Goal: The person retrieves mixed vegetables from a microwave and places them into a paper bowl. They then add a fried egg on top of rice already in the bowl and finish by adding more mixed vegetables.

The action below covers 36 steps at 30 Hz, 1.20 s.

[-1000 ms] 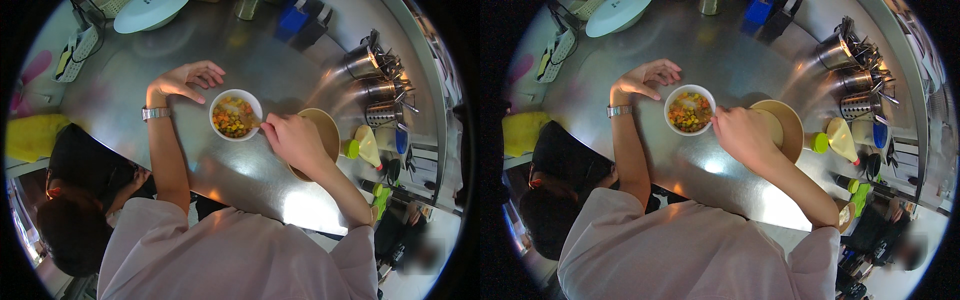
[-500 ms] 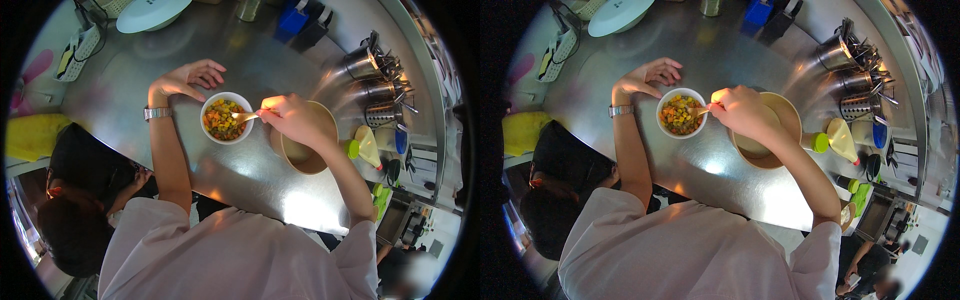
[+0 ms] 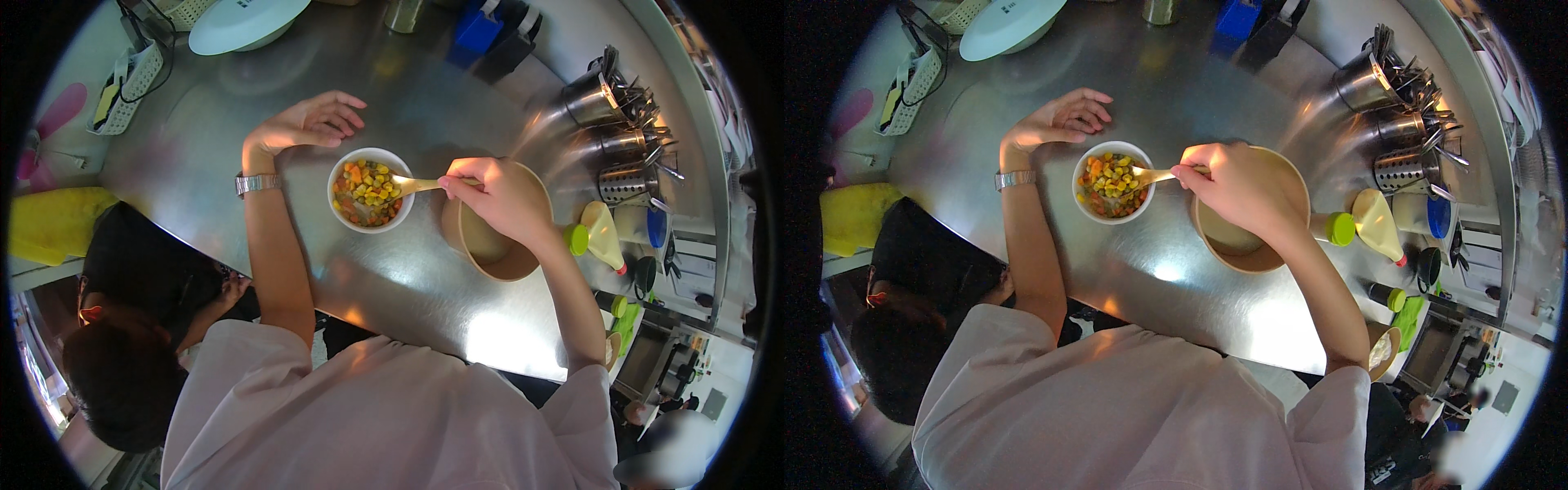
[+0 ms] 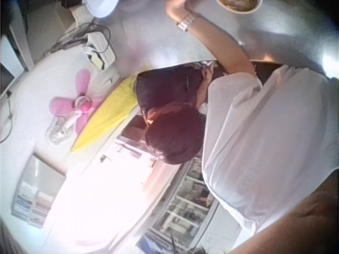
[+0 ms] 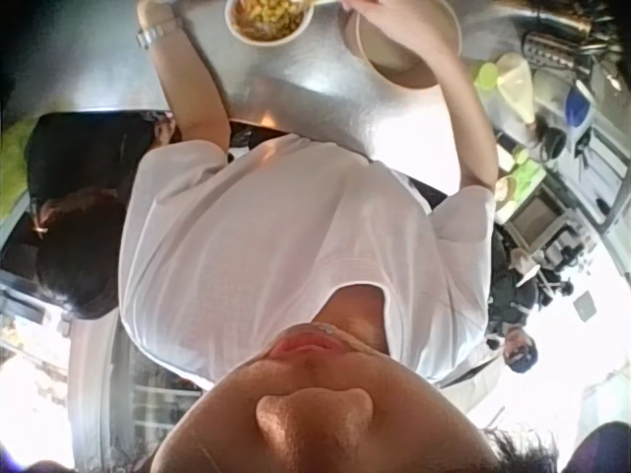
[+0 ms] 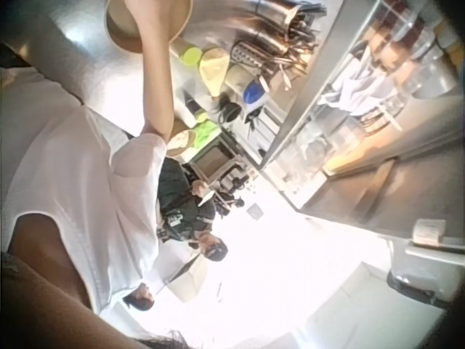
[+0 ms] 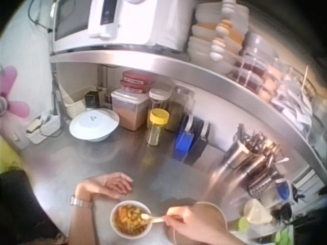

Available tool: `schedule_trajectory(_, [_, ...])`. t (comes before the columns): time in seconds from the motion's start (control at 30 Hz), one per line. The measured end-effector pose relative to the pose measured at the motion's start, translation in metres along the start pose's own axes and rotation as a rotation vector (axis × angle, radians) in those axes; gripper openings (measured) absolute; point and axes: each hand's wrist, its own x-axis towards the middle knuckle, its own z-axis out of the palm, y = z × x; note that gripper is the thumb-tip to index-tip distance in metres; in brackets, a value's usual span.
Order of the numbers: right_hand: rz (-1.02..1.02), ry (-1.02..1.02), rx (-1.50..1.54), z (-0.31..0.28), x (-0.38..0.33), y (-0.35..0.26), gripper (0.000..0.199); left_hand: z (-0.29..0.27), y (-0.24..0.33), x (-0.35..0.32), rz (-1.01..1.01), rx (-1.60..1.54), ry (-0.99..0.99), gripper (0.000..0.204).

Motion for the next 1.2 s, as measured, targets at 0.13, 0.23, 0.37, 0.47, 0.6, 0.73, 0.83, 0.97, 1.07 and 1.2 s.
schedule_trajectory(0.13, [0.05,-0.023,-0.072,-0.008,-0.008,-0.003,0.022,0.001,0.001,0.001,-0.003,-0.008,0.015,0.066])
schedule_trajectory(0.23, [0.052,-0.027,-0.099,-0.01,-0.012,-0.003,0.022,0.0,0.001,0.0,-0.006,0.019,0.023,0.065])
schedule_trajectory(0.37, [-0.033,0.043,0.003,-0.004,-0.014,0.0,0.024,-0.001,-0.002,0.001,0.05,0.026,0.009,0.055])
schedule_trajectory(0.47, [-0.026,0.058,0.01,-0.002,-0.016,0.003,0.024,-0.003,-0.004,0.002,0.084,0.012,-0.015,0.056])
schedule_trajectory(0.6, [-0.041,0.096,0.009,-0.001,-0.017,0.0,0.023,-0.005,-0.004,0.001,0.039,0.031,-0.018,0.062])
schedule_trajectory(0.73, [-0.021,0.085,-0.148,-0.001,-0.016,-0.008,0.022,-0.004,-0.003,0.001,0.036,0.036,-0.021,0.065])
schedule_trajectory(0.83, [0.006,0.073,-0.121,0.0,-0.014,-0.012,0.022,-0.005,-0.002,0.001,0.011,0.045,-0.015,0.071])
schedule_trajectory(0.97, [-0.007,0.063,-0.193,0.003,-0.009,-0.013,0.022,-0.004,-0.002,0.001,-0.003,0.032,-0.011,0.073])
schedule_trajectory(1.07, [-0.083,0.116,-0.33,0.014,-0.003,-0.014,0.022,-0.003,-0.001,0.001,-0.005,0.031,-0.003,0.073])
schedule_trajectory(1.2, [-0.221,0.27,-0.573,0.036,0.0,-0.019,0.019,-0.001,0.001,0.001,-0.006,0.027,-0.014,0.074])
